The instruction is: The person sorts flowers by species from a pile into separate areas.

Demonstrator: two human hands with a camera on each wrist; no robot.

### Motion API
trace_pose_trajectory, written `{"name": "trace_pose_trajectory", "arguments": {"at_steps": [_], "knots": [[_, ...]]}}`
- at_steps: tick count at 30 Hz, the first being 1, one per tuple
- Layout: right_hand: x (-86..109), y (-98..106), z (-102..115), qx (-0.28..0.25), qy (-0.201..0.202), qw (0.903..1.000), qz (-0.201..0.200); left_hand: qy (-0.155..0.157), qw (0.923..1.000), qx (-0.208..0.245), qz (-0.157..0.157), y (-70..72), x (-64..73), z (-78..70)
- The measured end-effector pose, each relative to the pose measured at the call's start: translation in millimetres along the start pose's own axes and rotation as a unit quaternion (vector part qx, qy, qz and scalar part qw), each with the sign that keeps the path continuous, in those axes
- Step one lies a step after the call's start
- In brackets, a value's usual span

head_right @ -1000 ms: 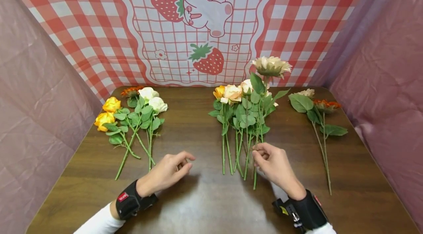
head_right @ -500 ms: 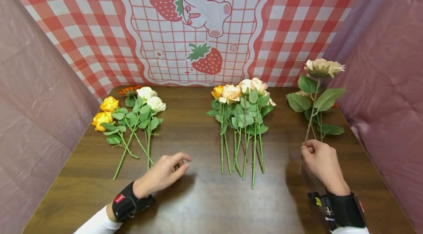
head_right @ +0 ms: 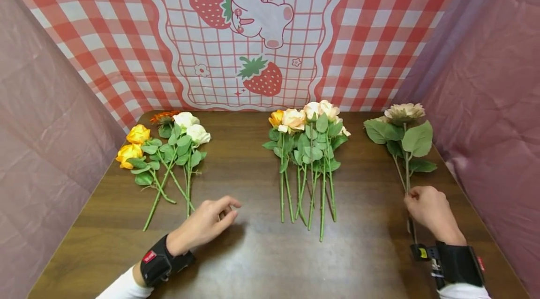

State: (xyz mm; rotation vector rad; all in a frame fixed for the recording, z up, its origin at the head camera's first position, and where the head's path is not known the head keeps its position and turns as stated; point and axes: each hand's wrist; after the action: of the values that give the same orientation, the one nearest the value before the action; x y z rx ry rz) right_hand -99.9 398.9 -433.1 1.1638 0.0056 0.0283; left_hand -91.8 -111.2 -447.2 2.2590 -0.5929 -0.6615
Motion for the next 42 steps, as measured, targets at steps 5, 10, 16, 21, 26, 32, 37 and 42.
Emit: {"name": "trace_pose_trajectory", "arguments": {"at_steps": [5, 10, 16, 21, 26, 32, 37, 42], "knots": [[-1.6, -1.1, -8.4, 0.013, -0.004, 0.9996, 0.024, 0.001, 1.0, -0.004, -0.002, 0.4, 1.1, 1.0], [-3.2, -2.5, -11.9, 0.013, -0.028, 0.9982, 0.051, 0.001, 0.9999, -0.014, -0.004, 0.9, 1.7, 2.1], [-4.8, -5.6, -12.1, 0.01, -0.059, 0.9953, 0.076, 0.006, 0.9997, -0.022, 0.008, 1.9, 2.5, 1.8], [-3.1, -7.5, -13.0, 0.013, -0.079, 0.995, 0.059, 0.01, 0.9995, -0.028, 0.011, 3.3, 3.8, 1.4], [-0.3, -8.4, -15.3, 0.009, -0.118, 0.9918, 0.049, 0.025, 0.9987, -0.045, 0.002, 8.2, 5.3, 3.0], [5.4, -11.5, -11.4, -0.003, -0.137, 0.9905, 0.008, 0.104, 0.9874, -0.111, -0.043, 24.3, 9.6, 14.5], [9.4, -13.9, 2.7, -0.018, -0.107, 0.9934, -0.038, 0.208, 0.9544, -0.198, -0.08, 43.1, 18.4, 33.4], [9.9, -17.0, 26.3, -0.031, -0.054, 0.9952, -0.075, 0.269, 0.931, -0.242, -0.044, 52.7, 25.2, 50.8]]}}
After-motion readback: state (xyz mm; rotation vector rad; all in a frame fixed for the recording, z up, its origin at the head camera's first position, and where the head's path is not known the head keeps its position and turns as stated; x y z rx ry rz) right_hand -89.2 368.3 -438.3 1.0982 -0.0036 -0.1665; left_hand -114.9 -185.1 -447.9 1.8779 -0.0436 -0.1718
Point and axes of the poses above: each hand's wrist, its own x-axis away from the middle knuckle, its own y-axis out of the back of the hand, z = x × y, and after that the axes turned 1 degree about -x, right-handed
